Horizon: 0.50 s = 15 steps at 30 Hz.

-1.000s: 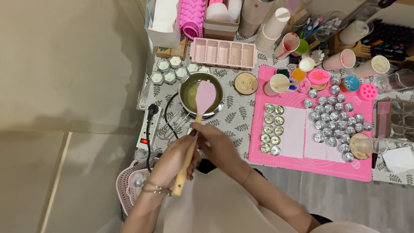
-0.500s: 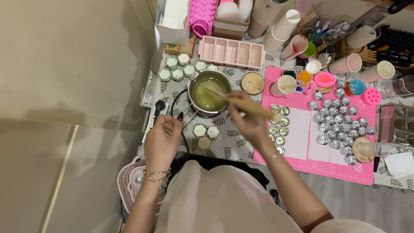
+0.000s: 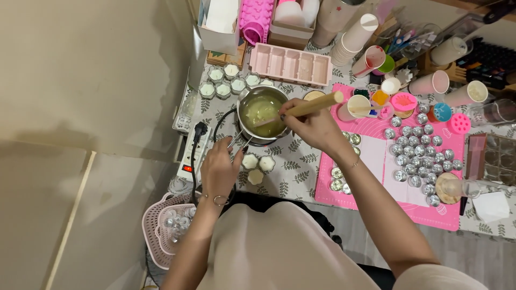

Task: The person is stirring melted wax in a pot and preparing candle-making materials on a workbench.

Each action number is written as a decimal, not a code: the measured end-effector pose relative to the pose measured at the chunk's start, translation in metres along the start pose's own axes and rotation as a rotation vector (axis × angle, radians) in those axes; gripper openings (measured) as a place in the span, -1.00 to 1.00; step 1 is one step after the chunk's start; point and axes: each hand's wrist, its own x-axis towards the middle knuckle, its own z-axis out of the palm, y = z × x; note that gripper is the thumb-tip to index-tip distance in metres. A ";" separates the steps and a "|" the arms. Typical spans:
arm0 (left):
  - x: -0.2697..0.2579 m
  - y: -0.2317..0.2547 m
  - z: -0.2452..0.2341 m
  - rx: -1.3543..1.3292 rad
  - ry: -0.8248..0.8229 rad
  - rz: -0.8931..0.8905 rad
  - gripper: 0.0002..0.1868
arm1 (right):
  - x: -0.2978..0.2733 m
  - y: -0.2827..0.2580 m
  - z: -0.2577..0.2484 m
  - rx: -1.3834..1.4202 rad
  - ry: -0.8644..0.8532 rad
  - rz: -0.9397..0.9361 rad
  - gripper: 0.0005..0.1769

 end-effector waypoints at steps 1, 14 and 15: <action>0.002 0.000 0.002 -0.022 -0.025 -0.026 -0.51 | 0.000 -0.001 -0.003 -0.072 0.004 0.002 -0.79; 0.006 0.002 0.013 -0.087 -0.158 -0.077 -0.56 | 0.009 -0.028 0.007 0.070 0.053 0.042 -0.77; 0.006 0.001 0.014 -0.086 -0.158 -0.078 -0.56 | 0.008 -0.030 0.007 0.072 0.052 0.042 -0.77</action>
